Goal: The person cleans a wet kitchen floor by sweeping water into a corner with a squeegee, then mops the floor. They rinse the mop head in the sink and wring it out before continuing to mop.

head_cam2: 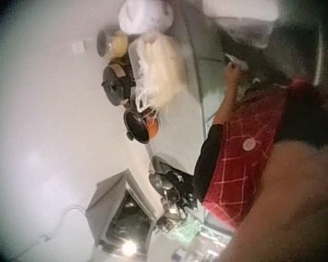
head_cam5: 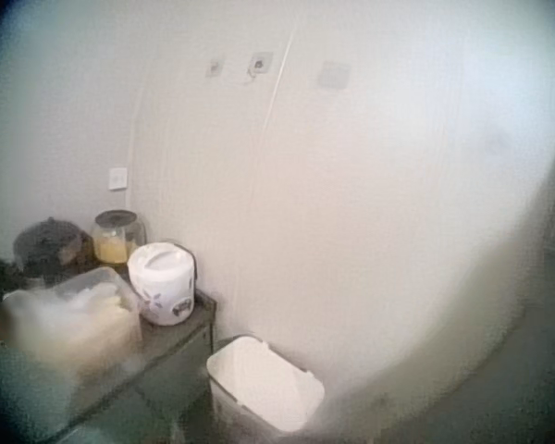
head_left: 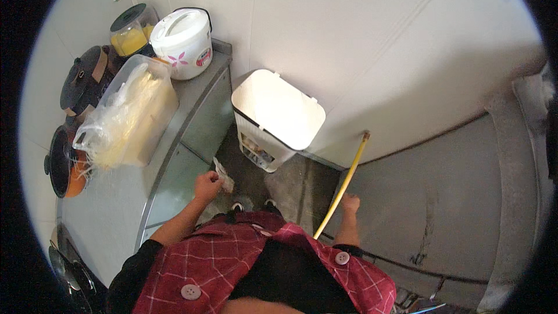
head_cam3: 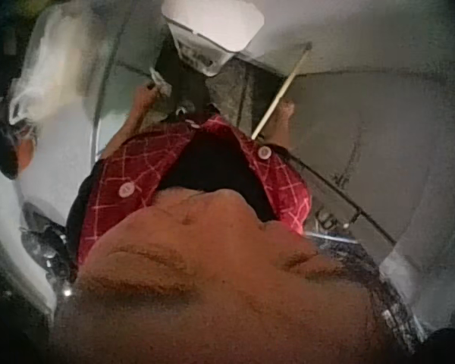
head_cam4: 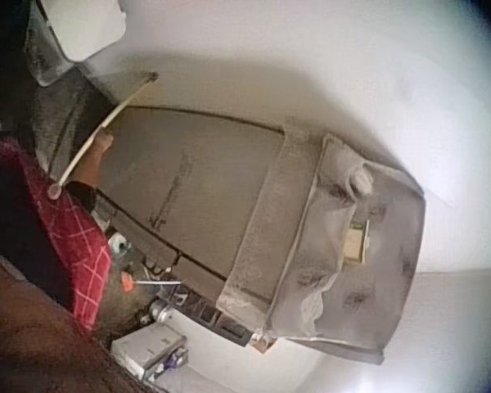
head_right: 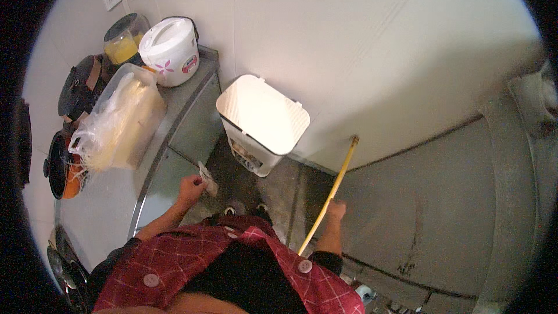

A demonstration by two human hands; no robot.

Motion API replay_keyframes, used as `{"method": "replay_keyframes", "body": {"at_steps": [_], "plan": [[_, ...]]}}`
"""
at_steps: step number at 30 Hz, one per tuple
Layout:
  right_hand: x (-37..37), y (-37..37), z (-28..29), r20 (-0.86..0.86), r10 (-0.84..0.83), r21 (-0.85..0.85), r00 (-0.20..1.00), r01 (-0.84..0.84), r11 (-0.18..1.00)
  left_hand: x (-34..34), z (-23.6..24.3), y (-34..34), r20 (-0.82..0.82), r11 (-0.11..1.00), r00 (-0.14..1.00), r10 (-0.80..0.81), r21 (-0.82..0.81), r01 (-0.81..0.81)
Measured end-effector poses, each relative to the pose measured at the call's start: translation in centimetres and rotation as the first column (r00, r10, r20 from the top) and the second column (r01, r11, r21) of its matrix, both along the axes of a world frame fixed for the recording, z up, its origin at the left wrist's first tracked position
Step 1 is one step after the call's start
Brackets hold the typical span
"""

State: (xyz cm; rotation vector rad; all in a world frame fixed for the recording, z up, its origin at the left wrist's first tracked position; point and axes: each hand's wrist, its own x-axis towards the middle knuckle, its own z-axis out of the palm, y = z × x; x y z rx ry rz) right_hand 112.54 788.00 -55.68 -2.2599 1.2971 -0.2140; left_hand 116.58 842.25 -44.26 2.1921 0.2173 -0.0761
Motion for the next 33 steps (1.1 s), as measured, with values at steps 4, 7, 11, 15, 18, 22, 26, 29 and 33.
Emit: {"method": "replay_keyframes", "body": {"at_steps": [4,7,11,15,18,22,26,29,33], "plan": [[7.5,6.5,-1.1,0.311,0.398,0.134,0.863,-0.454,0.881,2.6,-0.7,-1.6,0.022,0.999,1.0,0.001,-0.047,0.0],[14.8,12.1,0.3,0.465,0.308,0.507,0.83,-0.535,0.676,4.3,-1.6,-3.0,0.027,0.99,0.994,0.106,-0.099,-0.103],[20.4,16.2,9.3,0.412,0.478,0.216,0.776,-0.593,0.776,6.4,-0.1,-5.0,0.02,0.983,0.984,0.175,-0.059,-0.174],[21.4,14.1,11.7,0.187,0.643,0.271,0.743,-0.668,0.693,8.1,1.7,-7.7,-0.011,0.97,0.973,0.229,-0.085,-0.229],[21.2,15.3,15.5,0.274,0.261,0.849,0.926,-0.36,0.386,7.5,3.8,-8.4,0.005,0.95,0.953,0.303,-0.084,-0.301],[22.1,15.4,19.4,0.31,-0.009,0.936,0.951,-0.304,0.175,8.6,3.5,-9.0,-0.002,0.925,0.935,0.356,-0.145,-0.352],[25.5,13.3,23.9,0.226,-0.144,0.973,0.963,-0.23,-0.009,10.8,6.4,-9.7,-0.06,0.842,0.925,0.376,-0.394,-0.368],[27.4,10.6,23.3,0.274,-0.105,0.953,0.956,-0.285,-0.102,14.1,11.9,-12.0,0.005,0.847,0.939,0.345,-0.433,-0.309],[28.1,10.1,23.6,0.249,-0.089,0.955,0.964,-0.26,-0.142,17.9,10.4,-13.9,-0.075,0.762,0.948,0.309,-0.577,-0.294]]}}
